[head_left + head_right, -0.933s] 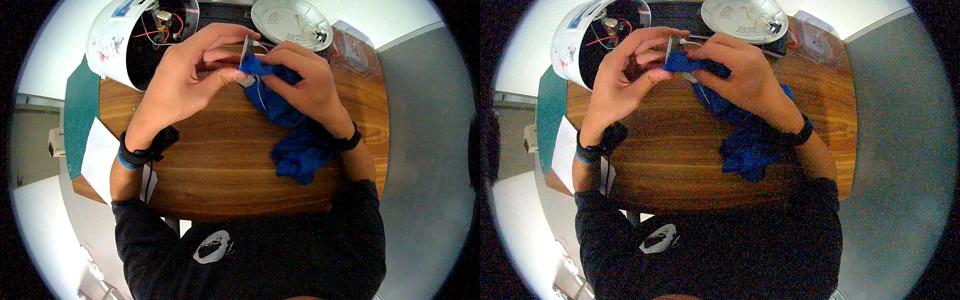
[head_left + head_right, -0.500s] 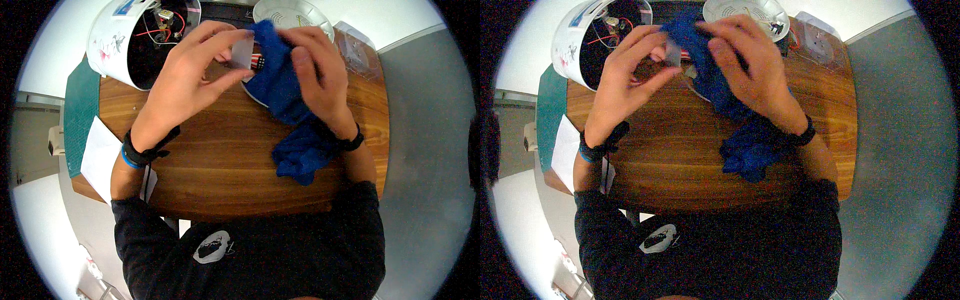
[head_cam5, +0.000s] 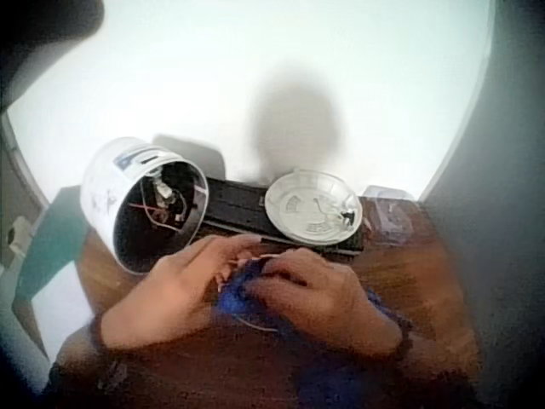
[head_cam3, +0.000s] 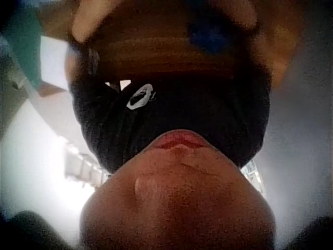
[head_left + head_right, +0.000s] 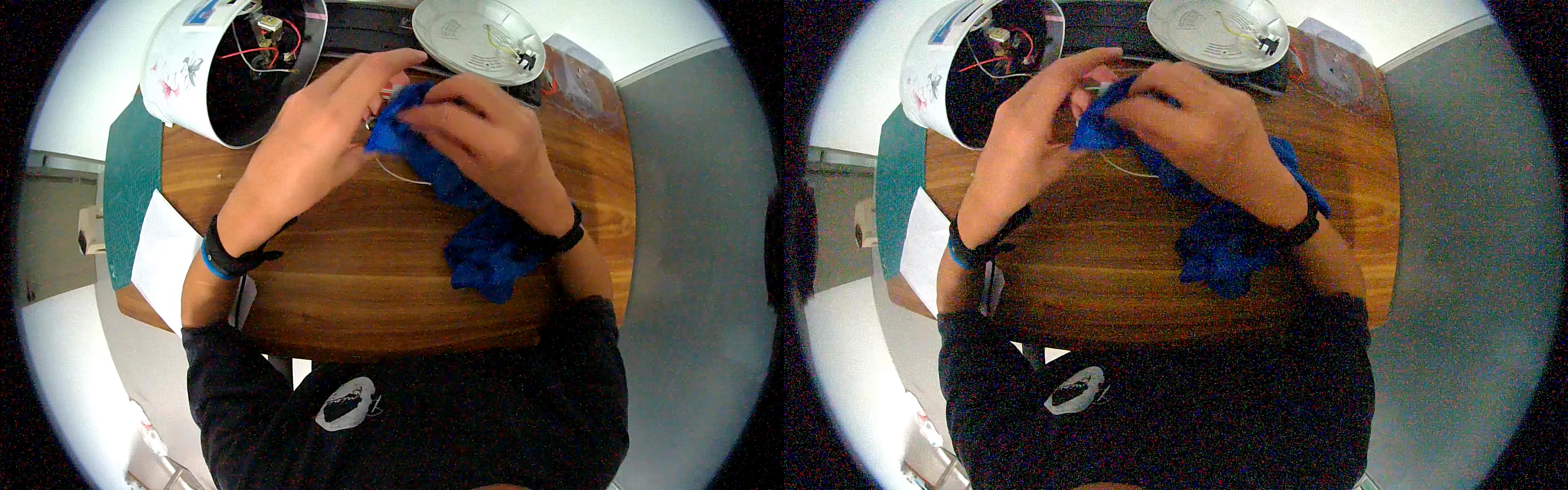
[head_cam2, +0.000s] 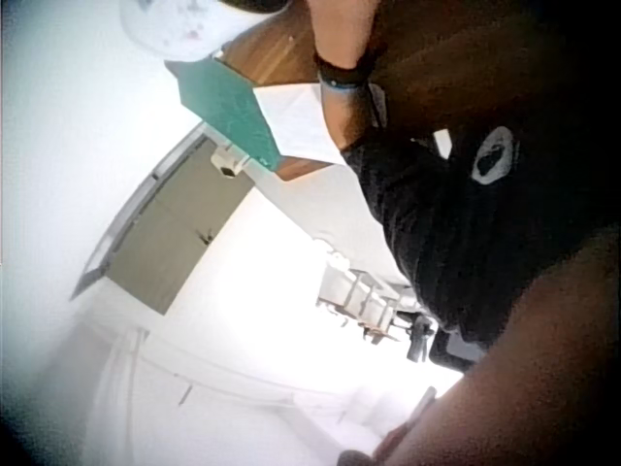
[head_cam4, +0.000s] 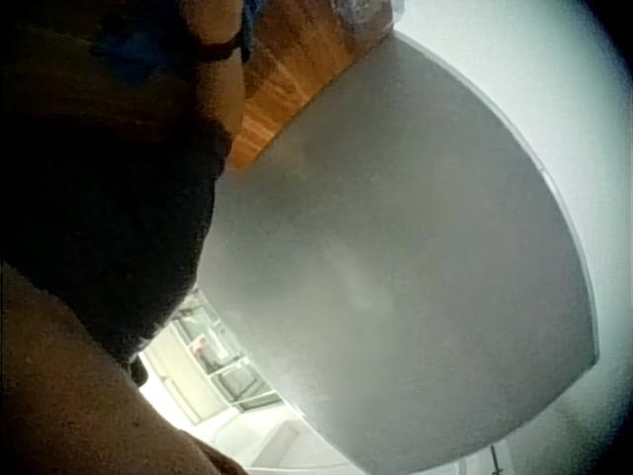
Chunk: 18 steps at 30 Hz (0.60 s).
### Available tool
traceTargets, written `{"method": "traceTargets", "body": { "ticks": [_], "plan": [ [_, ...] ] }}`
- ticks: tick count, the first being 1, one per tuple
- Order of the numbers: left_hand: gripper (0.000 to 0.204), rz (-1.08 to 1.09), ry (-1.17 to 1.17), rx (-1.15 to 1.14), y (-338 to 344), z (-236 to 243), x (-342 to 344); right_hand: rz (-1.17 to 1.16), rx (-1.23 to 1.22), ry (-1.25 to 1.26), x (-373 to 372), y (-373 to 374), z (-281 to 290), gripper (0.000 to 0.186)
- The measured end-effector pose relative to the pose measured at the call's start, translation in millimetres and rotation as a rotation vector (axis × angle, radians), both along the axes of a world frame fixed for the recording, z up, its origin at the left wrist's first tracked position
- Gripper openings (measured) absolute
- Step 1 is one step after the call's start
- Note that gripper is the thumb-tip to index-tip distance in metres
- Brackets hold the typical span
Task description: The person cleans a small white component with a blue cloth, then uses a screwdriver to adjust internal wiring and components inside a white cylindrical appliance. They repeatedly wipe the component and manipulate wires within the device.
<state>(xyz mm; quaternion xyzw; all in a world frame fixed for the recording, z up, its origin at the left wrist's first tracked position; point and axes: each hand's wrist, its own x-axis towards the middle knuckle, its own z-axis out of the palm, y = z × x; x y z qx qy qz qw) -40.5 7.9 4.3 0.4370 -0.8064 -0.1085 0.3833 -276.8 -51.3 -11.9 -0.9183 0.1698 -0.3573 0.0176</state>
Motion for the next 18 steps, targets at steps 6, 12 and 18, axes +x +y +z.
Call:
{"method": "traceTargets", "body": {
  "ticks": [6, 12, 18],
  "plan": [
    [0.065, 0.071, 0.024, -0.071, -2.4, 12.0, 5.4, -0.266, 0.072, 0.224, -24.3, -17.9, -7.0, 0.031],
    [0.043, -0.006, 0.046, 0.056, 1.5, 3.9, 1.6, 0.077, 0.524, -0.122, -1.9, -4.9, 4.4, 0.037],
    [0.051, -0.046, 0.016, 0.055, 2.9, 0.8, -3.6, 0.017, 0.401, -0.128, -4.5, -11.0, -4.2, 0.020]
  ]
}}
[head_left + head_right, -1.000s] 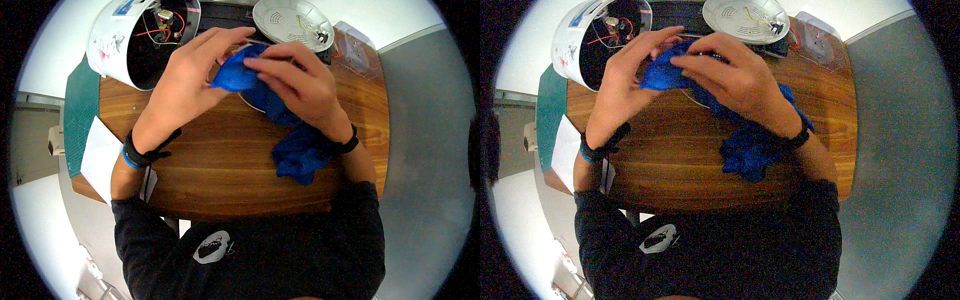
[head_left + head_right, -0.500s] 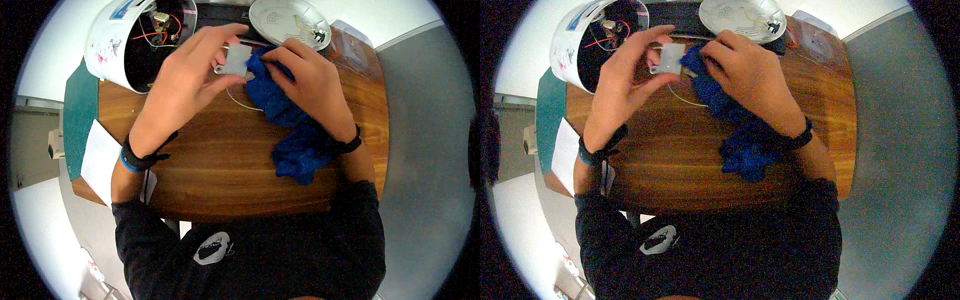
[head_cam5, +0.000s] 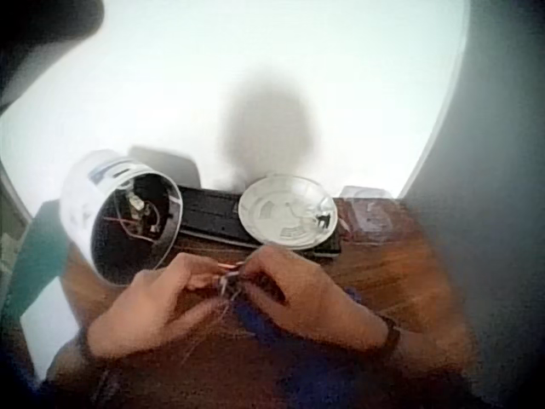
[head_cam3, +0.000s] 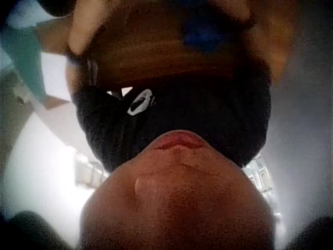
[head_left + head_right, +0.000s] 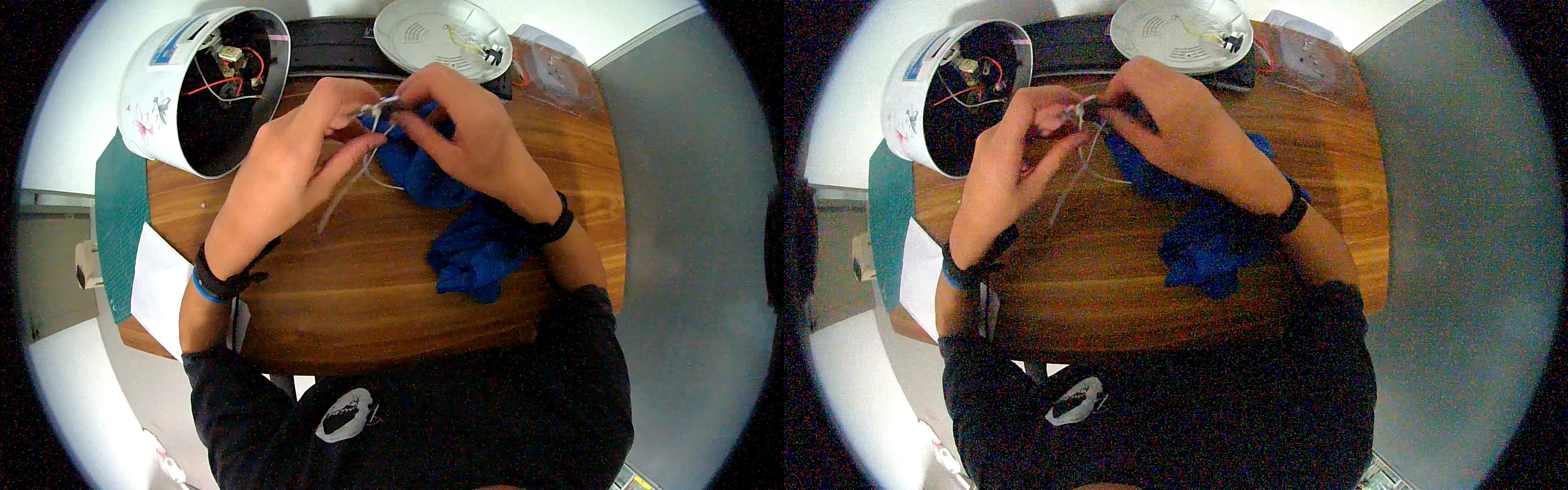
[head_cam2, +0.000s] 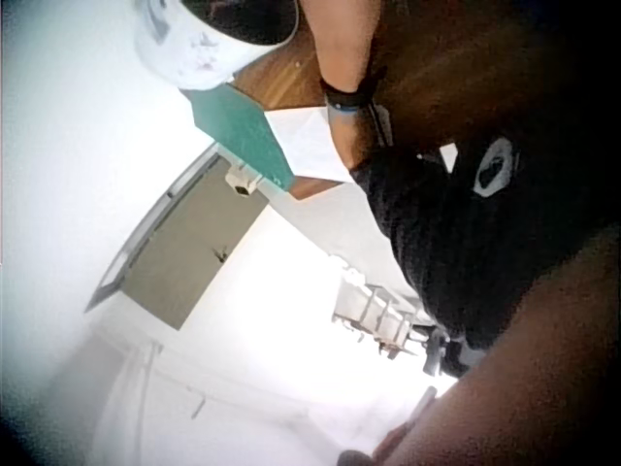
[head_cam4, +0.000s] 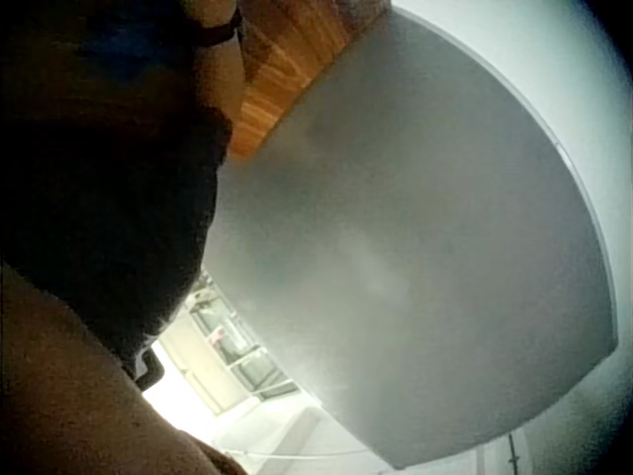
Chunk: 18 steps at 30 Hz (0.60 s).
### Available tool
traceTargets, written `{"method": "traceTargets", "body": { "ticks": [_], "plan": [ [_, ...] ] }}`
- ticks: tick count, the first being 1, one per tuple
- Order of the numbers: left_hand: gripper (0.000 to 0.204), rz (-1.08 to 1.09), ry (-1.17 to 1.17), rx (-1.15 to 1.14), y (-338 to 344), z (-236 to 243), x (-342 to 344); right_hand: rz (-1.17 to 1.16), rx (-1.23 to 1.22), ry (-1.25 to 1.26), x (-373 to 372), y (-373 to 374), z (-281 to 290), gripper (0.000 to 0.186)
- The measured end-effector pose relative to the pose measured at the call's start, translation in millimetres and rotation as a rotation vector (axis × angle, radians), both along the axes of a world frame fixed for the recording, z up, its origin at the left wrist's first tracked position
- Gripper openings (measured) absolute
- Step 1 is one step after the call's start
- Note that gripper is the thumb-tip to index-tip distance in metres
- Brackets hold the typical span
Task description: The person cleans a small white component with a blue cloth, then uses a screwdriver to adjust internal wiring and components inside a white cylindrical appliance. They repeatedly wipe the component and manipulate wires within the device.
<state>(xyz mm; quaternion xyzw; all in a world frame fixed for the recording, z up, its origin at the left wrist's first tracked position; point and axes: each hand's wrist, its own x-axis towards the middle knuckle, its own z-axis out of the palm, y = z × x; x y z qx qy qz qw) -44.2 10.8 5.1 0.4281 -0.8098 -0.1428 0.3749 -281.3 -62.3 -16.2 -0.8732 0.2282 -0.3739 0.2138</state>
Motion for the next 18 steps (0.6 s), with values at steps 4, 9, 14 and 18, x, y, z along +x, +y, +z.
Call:
{"method": "traceTargets", "body": {
  "ticks": [4, 9, 14, 18],
  "plan": [
    [0.064, -0.050, 0.128, 0.125, -1.2, -2.5, -7.8, -0.085, 0.346, -0.267, 0.2, 0.7, -6.1, 0.019],
    [0.069, -0.070, 0.021, 0.151, -3.2, -4.7, -3.8, -0.112, 0.639, -0.408, -14.0, -10.7, 17.1, 0.015],
    [0.063, -0.138, -0.149, 0.056, -6.3, -3.0, -3.2, -0.107, 0.849, -0.640, -34.3, -31.8, 12.3, 0.031],
    [0.060, -0.166, -0.302, 0.024, -3.7, -0.4, -6.1, -0.092, 1.010, -0.814, -33.1, -33.1, 18.5, 0.032]
  ]
}}
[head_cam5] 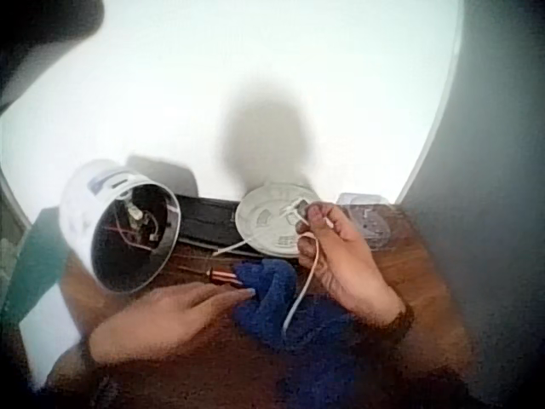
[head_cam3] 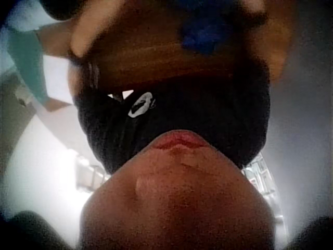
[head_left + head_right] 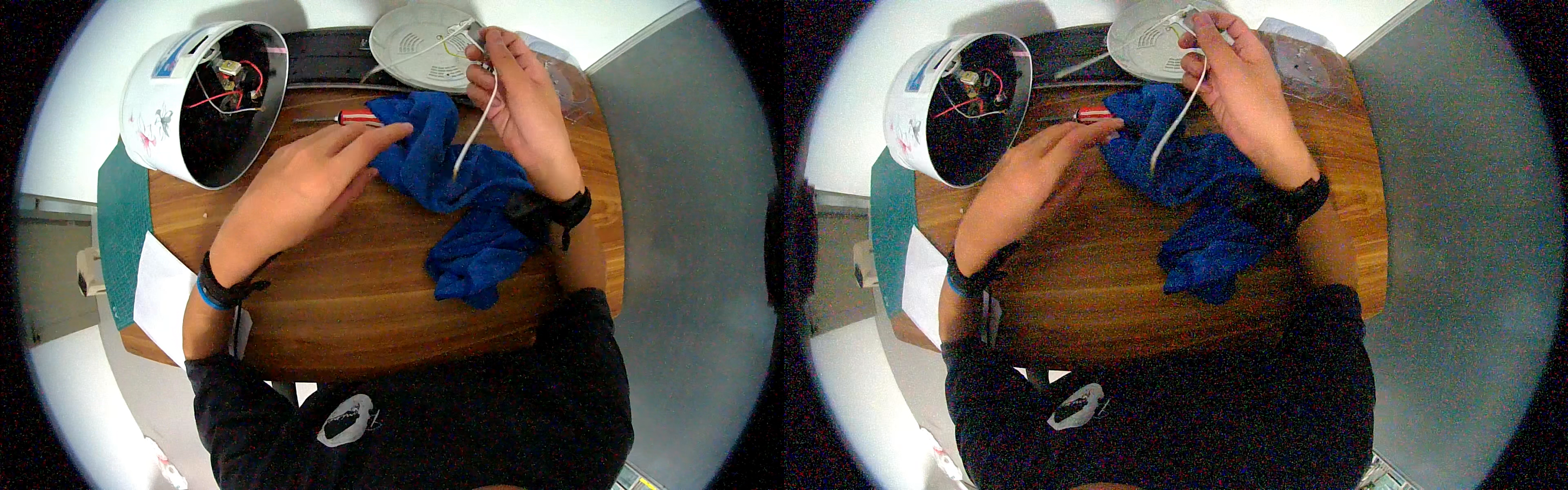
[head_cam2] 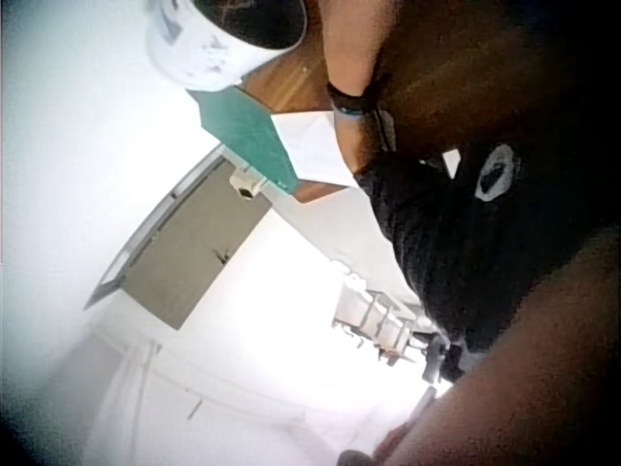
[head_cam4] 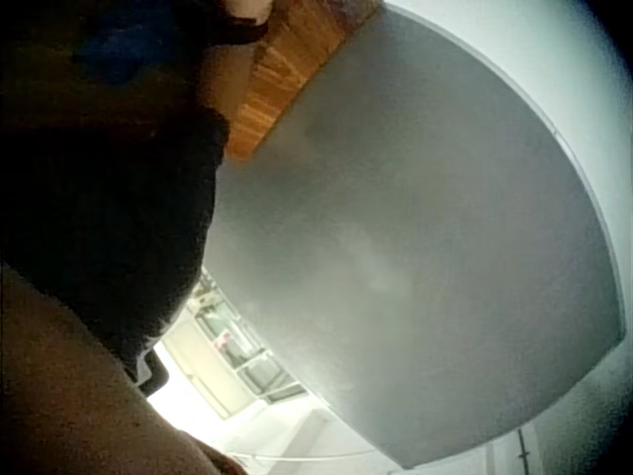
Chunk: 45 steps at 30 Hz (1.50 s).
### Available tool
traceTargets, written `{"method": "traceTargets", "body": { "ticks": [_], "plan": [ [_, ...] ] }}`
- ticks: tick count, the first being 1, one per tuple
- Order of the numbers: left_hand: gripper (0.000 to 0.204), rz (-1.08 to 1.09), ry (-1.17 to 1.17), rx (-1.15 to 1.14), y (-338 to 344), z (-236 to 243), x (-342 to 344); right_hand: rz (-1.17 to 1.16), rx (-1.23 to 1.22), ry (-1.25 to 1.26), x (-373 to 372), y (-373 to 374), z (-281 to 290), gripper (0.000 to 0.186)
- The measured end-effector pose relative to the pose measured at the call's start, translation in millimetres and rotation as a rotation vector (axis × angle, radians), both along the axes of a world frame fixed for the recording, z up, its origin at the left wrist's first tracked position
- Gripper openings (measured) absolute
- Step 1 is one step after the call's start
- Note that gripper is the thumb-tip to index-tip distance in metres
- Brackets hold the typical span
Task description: The person cleans a small white component with a blue cloth, then uses a screwdriver to adjust internal wiring and components inside a white cylindrical appliance. They repeatedly wipe the component and manipulate wires within the device.
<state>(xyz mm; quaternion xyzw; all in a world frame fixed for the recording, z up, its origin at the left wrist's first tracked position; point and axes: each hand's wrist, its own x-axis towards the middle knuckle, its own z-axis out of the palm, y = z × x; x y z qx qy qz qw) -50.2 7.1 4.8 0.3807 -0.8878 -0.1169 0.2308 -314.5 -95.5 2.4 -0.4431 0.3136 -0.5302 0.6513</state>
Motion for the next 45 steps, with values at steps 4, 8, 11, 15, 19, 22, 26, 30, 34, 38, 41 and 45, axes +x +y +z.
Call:
{"method": "traceTargets", "body": {
  "ticks": [4, 8, 11, 15, 19, 22, 26, 30, 34, 38, 41, 45],
  "plan": [
    [0.069, -0.021, -0.040, 0.043, 2.0, 2.2, -1.7, 0.045, 0.003, 0.232, 9.1, 6.5, 1.0, 0.036],
    [0.070, 0.022, 0.138, -0.081, 0.9, -2.4, -6.9, 0.221, -0.214, 0.618, 11.7, 16.7, 2.4, 0.037],
    [0.068, 0.131, 0.222, 0.010, 3.8, -0.3, -4.0, 0.253, -0.362, 0.598, 12.1, 12.3, -10.9, 0.031],
    [0.051, 0.123, 0.282, -0.097, -7.8, -5.3, 2.8, 0.367, -0.314, 0.568, 15.7, 19.1, -4.6, 0.026],
    [0.044, 0.054, 0.263, -0.124, -6.9, -8.8, -0.9, 0.446, -0.363, 0.570, 19.7, 24.4, -6.2, 0.032],
    [0.044, 0.038, 0.199, -0.122, -4.7, -5.8, -2.3, 0.440, -0.403, 0.563, 22.8, 26.9, -11.4, 0.034],
    [0.044, 0.052, 0.200, -0.097, -1.9, -7.3, -4.0, 0.467, -0.392, 0.523, 23.7, 25.0, -16.2, 0.034],
    [0.049, 0.039, 0.162, -0.087, -1.9, -7.3, -3.4, 0.461, -0.358, 0.445, 23.9, 25.2, -15.7, 0.040],
    [0.053, 0.046, 0.167, -0.024, -1.2, -10.5, -5.2, 0.364, -0.630, 0.602, 25.0, 28.3, -23.6, 0.044],
    [0.057, -0.014, 0.015, 0.066, 3.7, -2.0, -4.6, 0.246, -0.949, 0.894, 26.2, 34.7, -19.9, 0.039],
    [0.068, -0.061, -0.022, 0.185, 6.6, 5.4, -3.2, 0.194, -0.999, 0.915, 29.8, 39.9, -18.3, 0.036],
    [0.076, 0.045, 0.258, 0.416, 11.4, 6.3, -7.9, 0.102, -1.163, 0.838, 30.6, 33.7, -25.0, 0.036]
  ]
}}
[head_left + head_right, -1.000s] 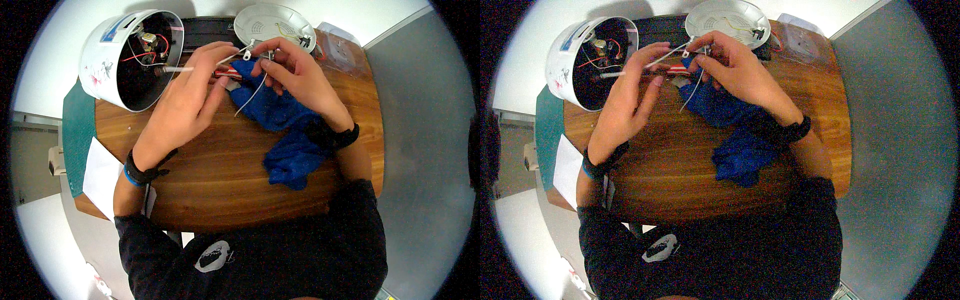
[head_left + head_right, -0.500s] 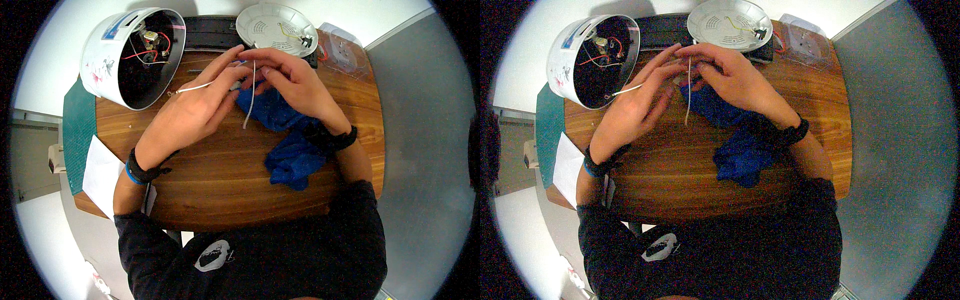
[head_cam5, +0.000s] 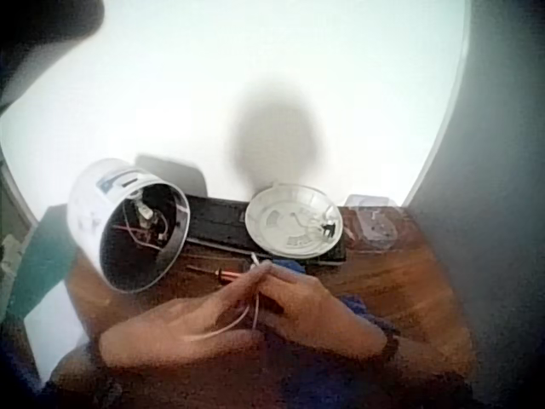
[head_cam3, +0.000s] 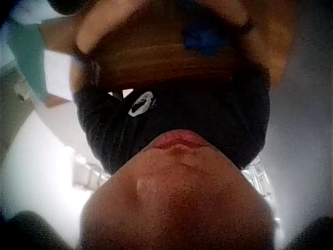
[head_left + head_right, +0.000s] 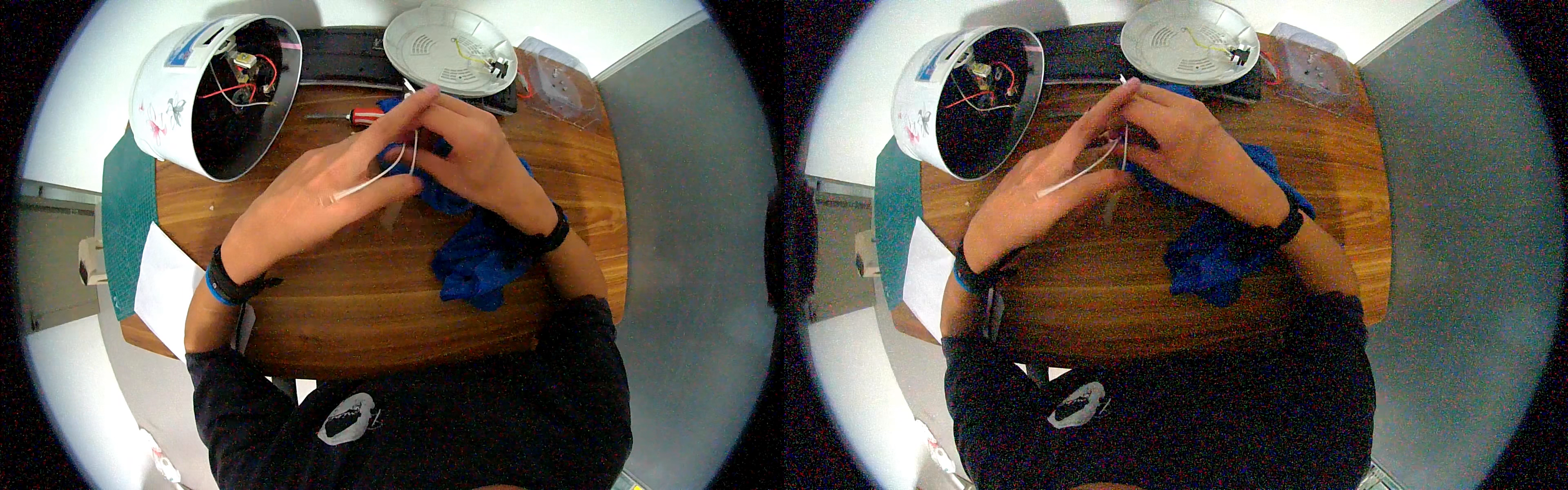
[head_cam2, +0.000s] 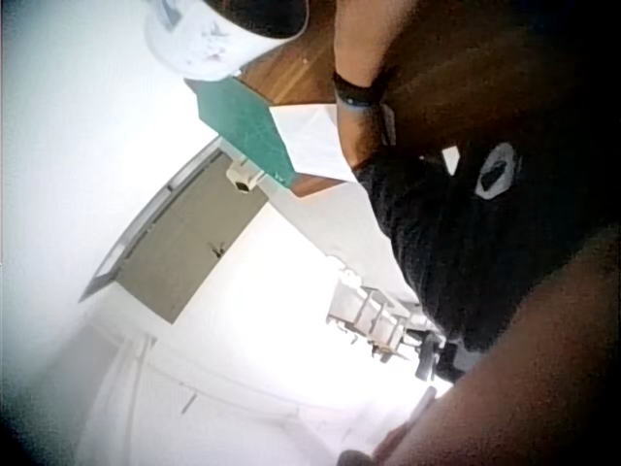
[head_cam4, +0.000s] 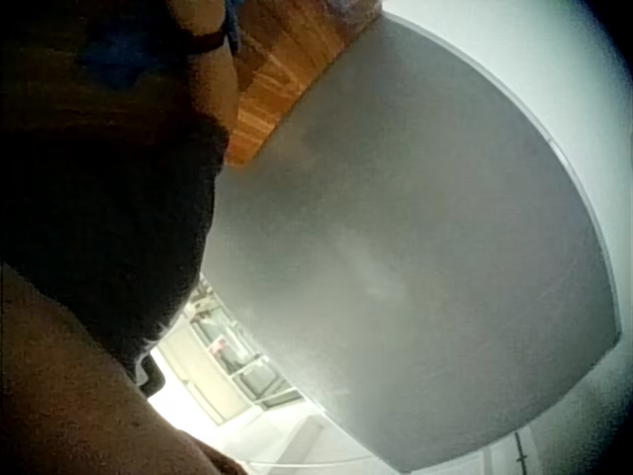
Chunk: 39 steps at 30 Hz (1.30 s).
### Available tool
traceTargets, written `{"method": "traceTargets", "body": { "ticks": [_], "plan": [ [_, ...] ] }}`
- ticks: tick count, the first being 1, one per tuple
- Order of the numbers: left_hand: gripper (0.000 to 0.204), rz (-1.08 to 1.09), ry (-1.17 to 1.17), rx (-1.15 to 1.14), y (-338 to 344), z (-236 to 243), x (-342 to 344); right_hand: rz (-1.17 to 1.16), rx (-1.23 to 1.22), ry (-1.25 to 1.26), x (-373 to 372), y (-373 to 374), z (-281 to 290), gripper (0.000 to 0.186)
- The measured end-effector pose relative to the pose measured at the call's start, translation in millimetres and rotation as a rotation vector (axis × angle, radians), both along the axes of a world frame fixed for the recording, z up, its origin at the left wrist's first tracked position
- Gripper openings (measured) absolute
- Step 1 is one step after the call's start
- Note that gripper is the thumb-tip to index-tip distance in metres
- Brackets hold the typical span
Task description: The person cleans a small white component with a blue cloth, then uses a screwdriver to adjust internal wiring and components inside a white cylindrical appliance. They repeatedly wipe the component and manipulate wires within the device.
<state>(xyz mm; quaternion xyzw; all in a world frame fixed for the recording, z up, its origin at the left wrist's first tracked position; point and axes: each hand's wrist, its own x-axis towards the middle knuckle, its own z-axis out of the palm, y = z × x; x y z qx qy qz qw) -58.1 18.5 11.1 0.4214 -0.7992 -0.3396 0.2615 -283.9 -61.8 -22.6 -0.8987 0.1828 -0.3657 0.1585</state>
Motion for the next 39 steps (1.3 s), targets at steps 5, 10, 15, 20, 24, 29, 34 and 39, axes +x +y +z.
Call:
{"method": "traceTargets", "body": {
  "ticks": [5, 10, 15, 20, 24, 29, 34, 39],
  "plan": [
    [0.055, 0.004, -0.032, -0.095, 0.3, 4.7, -0.6, -0.069, 0.044, 0.055, -4.4, 5.3, 7.5, 0.025],
    [0.030, -0.044, -0.071, -0.634, -11.0, -18.5, 13.7, -0.160, 0.047, 0.114, -1.7, 10.3, 15.4, 0.020],
    [0.037, 0.008, -0.114, -0.644, -12.5, -10.3, 5.9, -0.251, 0.018, -0.008, -8.1, -3.8, 12.0, 0.017],
    [0.041, -0.042, -0.237, -0.619, -11.6, -3.7, 5.8, -0.396, 0.010, -0.107, -22.5, -25.4, 18.8, 0.018],
    [0.043, -0.043, -0.264, -0.600, -12.2, -6.9, 6.5, -0.598, -0.038, -0.030, -48.3, -49.4, 21.2, 0.023],
    [0.040, -0.070, -0.331, -0.596, -12.9, -9.8, 10.5, -0.791, -0.365, 0.053, -88.9, -85.6, 14.4, 0.023],
    [0.036, -0.114, -0.410, -0.580, -14.1, -11.1, 10.4, -0.970, -0.256, 0.270, -129.3, -119.8, -15.0, 0.025],
    [0.033, -0.128, -0.427, -0.547, -14.6, -15.1, 14.0, -1.017, -0.176, 0.560, -155.0, -143.6, -43.5, 0.027]
  ]
}}
